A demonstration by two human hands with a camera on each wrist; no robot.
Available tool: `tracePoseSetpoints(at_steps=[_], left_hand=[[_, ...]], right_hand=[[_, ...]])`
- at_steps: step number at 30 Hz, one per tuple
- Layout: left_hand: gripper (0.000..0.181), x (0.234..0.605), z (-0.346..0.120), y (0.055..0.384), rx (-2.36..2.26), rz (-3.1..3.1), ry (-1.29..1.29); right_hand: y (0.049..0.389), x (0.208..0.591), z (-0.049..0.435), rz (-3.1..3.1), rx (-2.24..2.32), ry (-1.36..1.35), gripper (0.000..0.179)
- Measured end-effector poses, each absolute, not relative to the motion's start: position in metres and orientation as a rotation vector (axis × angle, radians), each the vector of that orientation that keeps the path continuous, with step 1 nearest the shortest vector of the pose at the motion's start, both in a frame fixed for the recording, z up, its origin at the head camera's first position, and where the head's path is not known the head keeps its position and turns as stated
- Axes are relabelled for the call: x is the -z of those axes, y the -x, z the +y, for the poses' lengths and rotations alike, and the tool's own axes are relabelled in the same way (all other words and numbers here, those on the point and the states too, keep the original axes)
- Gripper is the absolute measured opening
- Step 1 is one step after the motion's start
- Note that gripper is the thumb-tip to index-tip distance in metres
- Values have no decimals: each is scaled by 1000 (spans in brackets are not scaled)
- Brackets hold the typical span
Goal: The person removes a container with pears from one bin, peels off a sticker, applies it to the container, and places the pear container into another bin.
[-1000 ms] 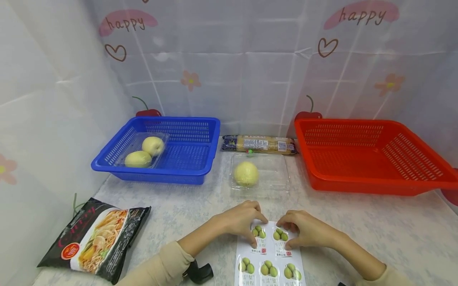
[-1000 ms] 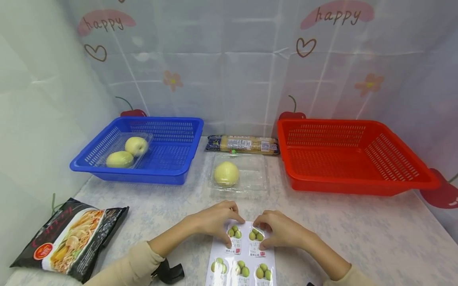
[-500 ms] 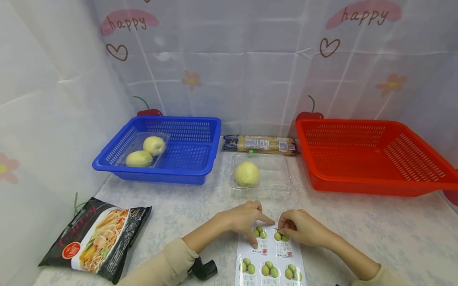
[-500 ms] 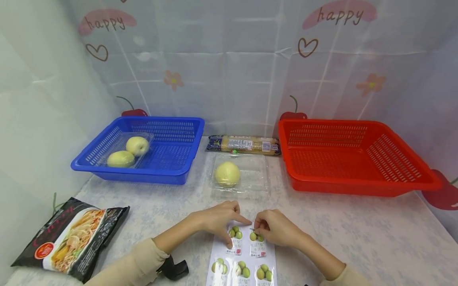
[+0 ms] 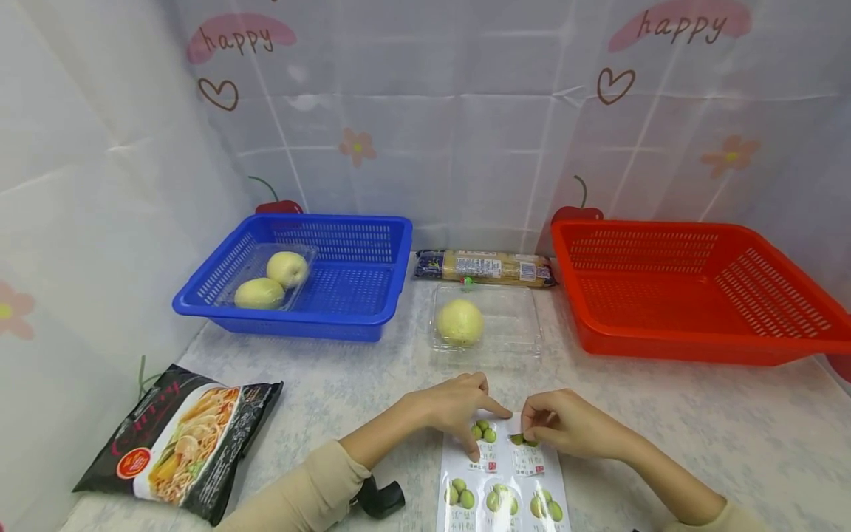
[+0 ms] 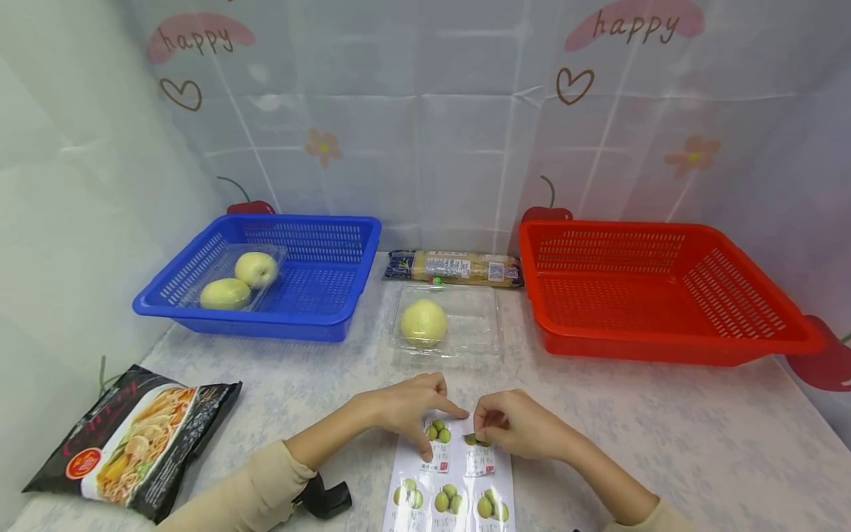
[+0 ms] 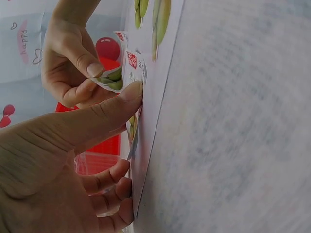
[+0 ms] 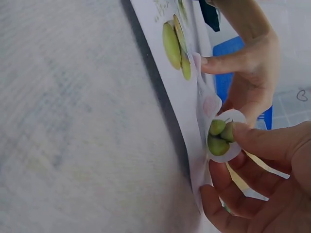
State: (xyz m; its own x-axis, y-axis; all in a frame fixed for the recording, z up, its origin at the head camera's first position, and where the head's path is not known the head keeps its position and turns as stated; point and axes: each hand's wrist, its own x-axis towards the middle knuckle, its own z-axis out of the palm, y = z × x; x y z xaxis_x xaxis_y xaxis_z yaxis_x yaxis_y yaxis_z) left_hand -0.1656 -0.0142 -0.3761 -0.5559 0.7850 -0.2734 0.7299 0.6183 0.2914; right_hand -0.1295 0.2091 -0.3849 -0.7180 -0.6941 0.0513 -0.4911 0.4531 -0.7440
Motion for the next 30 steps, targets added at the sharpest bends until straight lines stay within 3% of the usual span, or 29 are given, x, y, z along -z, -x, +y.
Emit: tracePoseSetpoints(at_steps=[7,30], left_hand=[[71,377,-14,166,-211,2470,-1196],[70,378,-13,166,-217,2478,-1181]], right_hand=[[129,377,213,2372,1123,1086,8],[124,358,218,2165,1118,1309,14]])
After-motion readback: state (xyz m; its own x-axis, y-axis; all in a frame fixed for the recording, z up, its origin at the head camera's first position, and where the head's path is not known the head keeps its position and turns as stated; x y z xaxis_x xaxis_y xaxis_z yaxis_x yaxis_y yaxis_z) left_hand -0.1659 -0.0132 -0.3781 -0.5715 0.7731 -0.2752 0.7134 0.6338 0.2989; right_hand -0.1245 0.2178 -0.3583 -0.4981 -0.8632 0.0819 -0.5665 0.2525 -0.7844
